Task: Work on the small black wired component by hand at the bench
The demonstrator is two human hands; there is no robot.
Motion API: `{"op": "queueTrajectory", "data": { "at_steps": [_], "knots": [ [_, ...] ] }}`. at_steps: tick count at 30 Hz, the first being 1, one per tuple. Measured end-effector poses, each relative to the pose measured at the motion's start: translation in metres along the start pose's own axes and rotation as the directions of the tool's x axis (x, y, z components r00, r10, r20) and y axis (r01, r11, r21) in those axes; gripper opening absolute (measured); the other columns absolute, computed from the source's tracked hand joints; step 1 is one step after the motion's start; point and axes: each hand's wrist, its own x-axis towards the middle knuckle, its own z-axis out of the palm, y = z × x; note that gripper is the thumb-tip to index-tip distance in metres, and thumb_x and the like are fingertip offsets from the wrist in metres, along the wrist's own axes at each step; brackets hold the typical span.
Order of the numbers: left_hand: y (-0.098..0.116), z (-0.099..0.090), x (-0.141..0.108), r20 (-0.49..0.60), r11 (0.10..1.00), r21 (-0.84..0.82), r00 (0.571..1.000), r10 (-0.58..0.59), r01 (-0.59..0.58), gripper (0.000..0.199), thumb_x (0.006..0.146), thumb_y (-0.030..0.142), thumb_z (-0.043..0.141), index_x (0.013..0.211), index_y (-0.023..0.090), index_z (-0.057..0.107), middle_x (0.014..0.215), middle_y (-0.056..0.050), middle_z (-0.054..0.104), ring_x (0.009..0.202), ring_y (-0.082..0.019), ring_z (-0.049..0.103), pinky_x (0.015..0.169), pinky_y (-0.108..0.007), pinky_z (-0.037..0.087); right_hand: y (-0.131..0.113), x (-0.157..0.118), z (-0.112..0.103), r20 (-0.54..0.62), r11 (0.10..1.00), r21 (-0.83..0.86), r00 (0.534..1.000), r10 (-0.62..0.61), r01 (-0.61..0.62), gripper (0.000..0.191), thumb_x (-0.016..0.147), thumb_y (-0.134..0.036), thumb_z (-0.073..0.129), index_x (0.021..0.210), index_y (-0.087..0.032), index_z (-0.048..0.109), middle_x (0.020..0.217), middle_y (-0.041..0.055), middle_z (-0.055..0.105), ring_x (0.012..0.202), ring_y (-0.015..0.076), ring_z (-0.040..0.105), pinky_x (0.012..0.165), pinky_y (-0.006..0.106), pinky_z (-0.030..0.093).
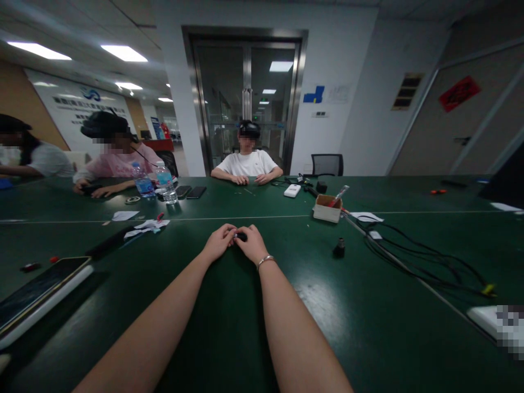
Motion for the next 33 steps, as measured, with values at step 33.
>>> {"op": "queueTrajectory", "data": {
  "at_steps": [33],
  "knots": [
    [-0.018,0.003,0.013,0.018,0.978,-0.206,1.000,-0.013,0.017,0.026,0.084,0.036,0.047,0.098,0.018,0.060,0.066,0.001,0.059,0.059,-0.011,0.056,0.058,-0.023,0.044,0.002,0.003,0.002,-0.025,0.998,0.014,0.998,0.062,-0.062,0.022,0.075,-0.016,0.064,0.097,-0.019,0.068,0.088,0.0018,0.049,0.073,0.0121,0.050,0.074,0.028,0.046]
  ]
}}
